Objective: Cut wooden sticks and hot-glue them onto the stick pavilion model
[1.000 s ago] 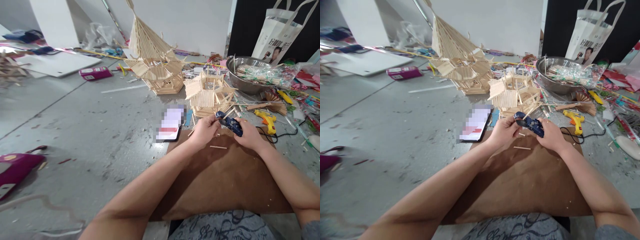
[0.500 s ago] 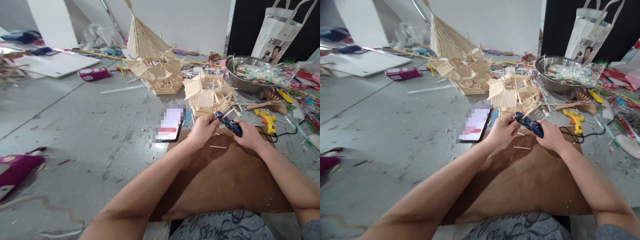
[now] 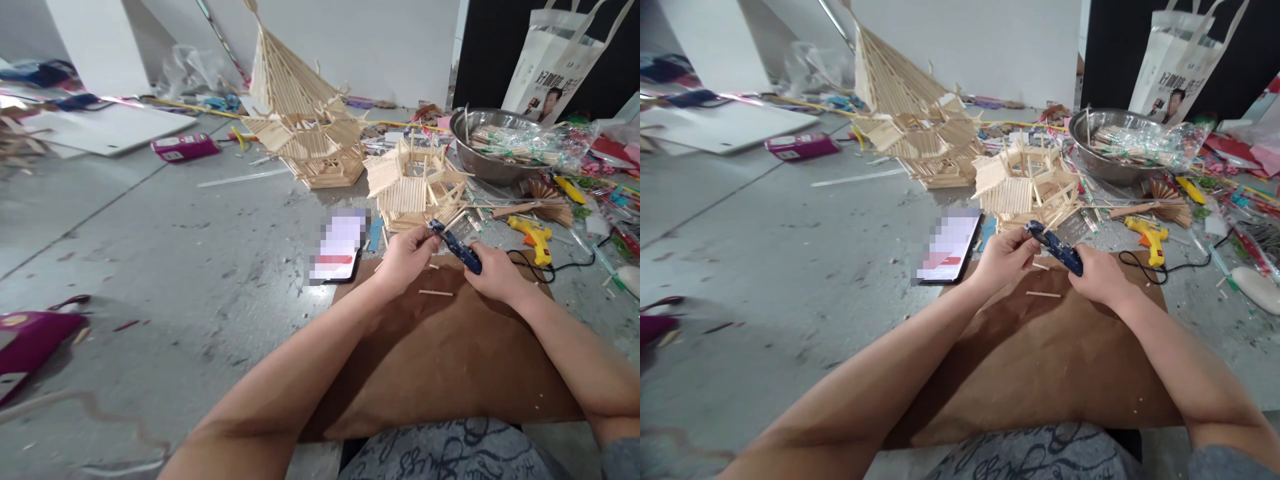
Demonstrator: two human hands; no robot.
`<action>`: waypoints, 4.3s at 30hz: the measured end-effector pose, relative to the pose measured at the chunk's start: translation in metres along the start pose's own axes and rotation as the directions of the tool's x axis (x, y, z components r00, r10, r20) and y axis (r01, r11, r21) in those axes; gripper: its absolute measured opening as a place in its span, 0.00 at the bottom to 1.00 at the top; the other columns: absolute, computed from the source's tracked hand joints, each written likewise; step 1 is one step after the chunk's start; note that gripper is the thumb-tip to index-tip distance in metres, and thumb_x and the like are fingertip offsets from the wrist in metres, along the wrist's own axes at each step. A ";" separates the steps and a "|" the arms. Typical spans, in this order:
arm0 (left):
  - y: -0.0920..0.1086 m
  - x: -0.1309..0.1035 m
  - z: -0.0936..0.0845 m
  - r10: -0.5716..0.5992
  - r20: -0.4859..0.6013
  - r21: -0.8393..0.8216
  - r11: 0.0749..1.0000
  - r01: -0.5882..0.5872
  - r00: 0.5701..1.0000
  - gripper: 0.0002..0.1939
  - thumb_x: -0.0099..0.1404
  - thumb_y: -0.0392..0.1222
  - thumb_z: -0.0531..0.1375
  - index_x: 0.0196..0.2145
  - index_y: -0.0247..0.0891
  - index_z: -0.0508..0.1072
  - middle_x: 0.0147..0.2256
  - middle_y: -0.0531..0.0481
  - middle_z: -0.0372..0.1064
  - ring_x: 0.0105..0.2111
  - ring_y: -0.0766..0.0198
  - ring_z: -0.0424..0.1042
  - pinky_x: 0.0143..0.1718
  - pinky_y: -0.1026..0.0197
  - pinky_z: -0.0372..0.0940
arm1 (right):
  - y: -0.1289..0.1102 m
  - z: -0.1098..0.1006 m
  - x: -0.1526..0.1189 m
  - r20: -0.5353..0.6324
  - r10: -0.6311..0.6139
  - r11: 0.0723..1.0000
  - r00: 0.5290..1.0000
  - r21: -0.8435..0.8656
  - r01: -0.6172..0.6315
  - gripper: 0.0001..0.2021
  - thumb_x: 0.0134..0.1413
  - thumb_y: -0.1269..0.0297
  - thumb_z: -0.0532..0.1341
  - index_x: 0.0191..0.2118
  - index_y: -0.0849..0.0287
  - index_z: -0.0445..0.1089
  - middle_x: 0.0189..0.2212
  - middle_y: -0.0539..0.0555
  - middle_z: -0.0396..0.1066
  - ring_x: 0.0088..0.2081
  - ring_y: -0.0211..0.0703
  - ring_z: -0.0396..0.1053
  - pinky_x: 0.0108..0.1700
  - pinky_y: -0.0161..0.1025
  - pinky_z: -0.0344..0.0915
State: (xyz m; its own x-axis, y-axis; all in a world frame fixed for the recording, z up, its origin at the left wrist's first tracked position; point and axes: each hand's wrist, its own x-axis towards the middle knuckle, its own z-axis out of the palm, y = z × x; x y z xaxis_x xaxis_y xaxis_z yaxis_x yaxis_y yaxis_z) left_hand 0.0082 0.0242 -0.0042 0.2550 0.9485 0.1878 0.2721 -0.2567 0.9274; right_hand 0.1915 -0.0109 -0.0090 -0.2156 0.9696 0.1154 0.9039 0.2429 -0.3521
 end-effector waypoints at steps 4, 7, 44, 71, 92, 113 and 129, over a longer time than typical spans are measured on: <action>0.000 -0.001 0.000 0.055 -0.055 0.115 0.992 -0.049 0.997 0.08 0.58 0.42 0.55 0.26 0.36 0.69 0.17 0.56 0.62 0.19 0.71 0.60 0.23 0.69 0.54 | -0.002 -0.001 0.001 0.014 0.019 1.000 1.000 0.024 -0.019 0.10 0.45 0.65 0.53 0.36 0.58 0.64 0.28 0.57 0.71 0.32 0.50 0.70 0.33 0.41 0.61; 0.000 -0.002 0.001 0.106 -0.083 0.193 0.977 -0.088 0.991 0.10 0.59 0.40 0.53 0.28 0.35 0.71 0.18 0.55 0.64 0.20 0.71 0.61 0.24 0.69 0.54 | -0.003 -0.001 0.002 0.024 0.033 0.999 0.999 0.037 -0.034 0.13 0.44 0.65 0.53 0.39 0.59 0.64 0.31 0.58 0.72 0.33 0.51 0.70 0.35 0.42 0.61; -0.005 0.001 0.003 0.103 0.077 -0.388 0.919 -0.065 0.992 0.22 0.53 0.60 0.56 0.26 0.35 0.71 0.23 0.52 0.66 0.26 0.70 0.64 0.27 0.67 0.60 | 0.003 0.002 0.001 -0.038 -0.142 0.979 0.989 0.141 0.146 0.28 0.39 0.69 0.55 0.52 0.59 0.54 0.45 0.60 0.66 0.47 0.53 0.64 0.48 0.48 0.61; -0.008 0.001 0.002 0.095 0.110 -0.242 0.968 -0.066 0.989 0.21 0.57 0.57 0.54 0.28 0.35 0.71 0.23 0.51 0.68 0.26 0.68 0.66 0.27 0.67 0.60 | -0.002 0.002 -0.003 -0.011 -0.037 0.999 0.999 0.020 0.037 0.19 0.43 0.65 0.54 0.44 0.63 0.61 0.35 0.61 0.71 0.37 0.52 0.69 0.40 0.46 0.63; -0.008 -0.002 0.001 0.223 -0.013 -0.054 0.973 -0.223 0.975 0.17 0.60 0.53 0.52 0.27 0.36 0.69 0.20 0.54 0.61 0.23 0.69 0.60 0.27 0.65 0.58 | -0.005 -0.003 -0.002 -0.010 -0.073 0.984 0.997 0.165 0.073 0.26 0.41 0.68 0.55 0.51 0.61 0.56 0.46 0.62 0.66 0.47 0.54 0.65 0.47 0.49 0.60; -0.009 -0.007 0.003 0.257 -0.085 0.343 0.915 -0.214 0.963 0.09 0.61 0.42 0.52 0.25 0.37 0.65 0.23 0.51 0.64 0.24 0.66 0.63 0.26 0.65 0.56 | -0.005 -0.001 0.001 0.001 -0.090 0.992 0.996 0.093 0.089 0.26 0.42 0.69 0.54 0.52 0.60 0.54 0.44 0.61 0.66 0.48 0.54 0.63 0.47 0.50 0.60; -0.006 -0.004 0.008 0.092 0.102 -0.374 0.926 -0.048 0.990 0.19 0.56 0.57 0.55 0.22 0.37 0.63 0.15 0.58 0.50 0.17 0.72 0.52 0.20 0.67 0.50 | 0.005 -0.002 0.002 0.008 -0.210 0.964 0.978 0.169 0.206 0.30 0.39 0.72 0.53 0.54 0.62 0.51 0.48 0.62 0.62 0.51 0.52 0.60 0.51 0.49 0.57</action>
State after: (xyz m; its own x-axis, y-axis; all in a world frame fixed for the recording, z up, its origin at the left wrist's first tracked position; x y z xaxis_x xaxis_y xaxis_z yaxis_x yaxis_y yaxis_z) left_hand 0.0131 0.0204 -0.0128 0.3727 0.8967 0.2386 -0.1072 -0.2138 0.9710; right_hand 0.1964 -0.0075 -0.0085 -0.4036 0.8972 0.1793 0.7643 0.4383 -0.4729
